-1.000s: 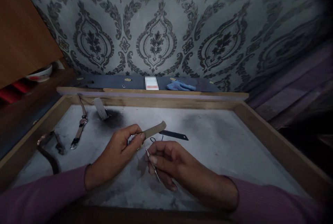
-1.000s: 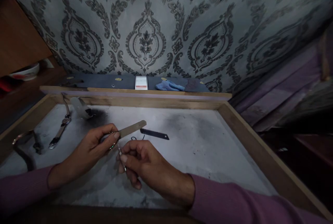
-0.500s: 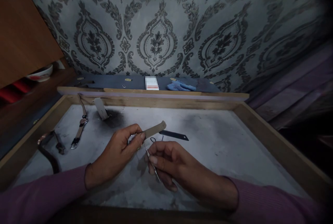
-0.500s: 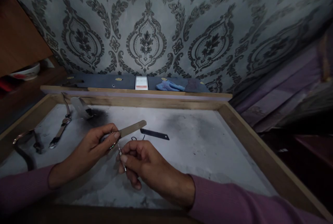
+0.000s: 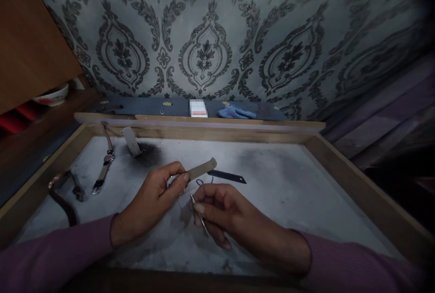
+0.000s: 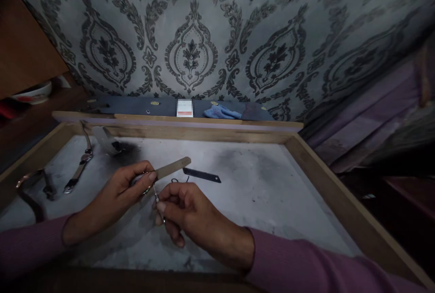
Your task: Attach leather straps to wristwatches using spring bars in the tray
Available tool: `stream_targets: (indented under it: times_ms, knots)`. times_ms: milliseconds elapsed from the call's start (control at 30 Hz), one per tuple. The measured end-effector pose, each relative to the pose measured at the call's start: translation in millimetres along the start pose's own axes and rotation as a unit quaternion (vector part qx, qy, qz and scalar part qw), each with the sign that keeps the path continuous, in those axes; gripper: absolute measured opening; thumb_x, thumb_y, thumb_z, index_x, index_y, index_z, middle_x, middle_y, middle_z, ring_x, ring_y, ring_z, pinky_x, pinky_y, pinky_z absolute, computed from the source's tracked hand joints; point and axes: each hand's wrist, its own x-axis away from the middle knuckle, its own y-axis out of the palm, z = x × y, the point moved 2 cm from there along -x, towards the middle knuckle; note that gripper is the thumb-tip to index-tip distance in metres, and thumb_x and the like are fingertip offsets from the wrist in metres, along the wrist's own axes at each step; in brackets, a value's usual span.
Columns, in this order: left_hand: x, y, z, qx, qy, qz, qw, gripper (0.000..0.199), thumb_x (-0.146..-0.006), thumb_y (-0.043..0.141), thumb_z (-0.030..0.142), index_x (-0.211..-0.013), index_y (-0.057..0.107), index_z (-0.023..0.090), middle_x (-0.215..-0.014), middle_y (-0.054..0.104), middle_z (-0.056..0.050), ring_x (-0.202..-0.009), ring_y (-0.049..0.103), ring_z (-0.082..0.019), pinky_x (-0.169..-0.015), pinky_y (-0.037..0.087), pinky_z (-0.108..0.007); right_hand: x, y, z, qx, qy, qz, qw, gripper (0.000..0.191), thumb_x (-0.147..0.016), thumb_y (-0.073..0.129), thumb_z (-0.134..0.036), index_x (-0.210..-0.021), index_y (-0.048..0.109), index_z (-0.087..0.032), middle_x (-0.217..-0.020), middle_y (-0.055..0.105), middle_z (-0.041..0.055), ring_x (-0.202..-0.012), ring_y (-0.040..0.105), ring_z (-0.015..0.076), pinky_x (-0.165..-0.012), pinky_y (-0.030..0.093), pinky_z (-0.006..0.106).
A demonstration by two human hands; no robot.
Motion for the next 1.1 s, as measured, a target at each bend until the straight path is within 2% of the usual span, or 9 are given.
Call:
stream_targets:
  times_ms: [233, 500, 667, 1100]
  knots:
    - [-1.1, 0.5, -1.9, -0.003, 0.005, 0.003, 1.000, 0.029, -0.092, 0.044, 0.031, -0.066, 0.046, 0.017, -0.059, 0.036, 0.006, -0.054, 0.034, -0.010, -0.051, 0.029, -0.022, -0.2, -0.6, 0.8, 0.007, 0.008, 0.005, 1.000, 0.021, -0.083, 0.066, -0.031, -0.081, 0.051, -0.015, -0.067, 0.060, -0.0044, -0.035, 0.041, 0.0004, -0.035, 0.029, 0.015]
    - [0.1, -0.2, 0.7, -0.005, 0.000, 0.001, 1.000, 0.030, -0.092, 0.044, 0.032, -0.066, 0.047, 0.017, -0.058, 0.035, 0.006, -0.054, 0.033, -0.010, -0.050, 0.028, -0.022, 0.4, -0.5, -0.3, 0.002, 0.015, 0.016, 1.000, 0.029, -0.077, 0.072, -0.035, -0.082, 0.050, -0.015, -0.066, 0.060, -0.0053, -0.034, 0.042, 0.0002, -0.034, 0.030, 0.014]
    - [0.7, -0.1, -0.1, -0.006, 0.002, 0.003, 1.000, 0.029, -0.092, 0.044, 0.031, -0.067, 0.047, 0.017, -0.059, 0.035, 0.006, -0.055, 0.034, -0.010, -0.051, 0.029, -0.022, -0.4, -0.4, -0.9, 0.000, 0.015, 0.017, 1.000, 0.030, -0.077, 0.072, -0.034, -0.081, 0.049, -0.016, -0.064, 0.060, -0.0055, -0.033, 0.041, 0.0005, -0.032, 0.028, 0.014]
    - [0.3, 3.0, -2.4, -0.022, 0.009, 0.009, 1.000, 0.029, -0.092, 0.042, 0.031, -0.068, 0.048, 0.017, -0.060, 0.037, 0.005, -0.057, 0.036, -0.011, -0.053, 0.030, -0.023, -1.3, -1.6, 3.7, 0.009, 0.015, 0.035, 0.999, 0.030, -0.078, 0.070, -0.036, -0.082, 0.048, -0.016, -0.062, 0.059, -0.0060, -0.033, 0.042, 0.0014, -0.031, 0.032, 0.014]
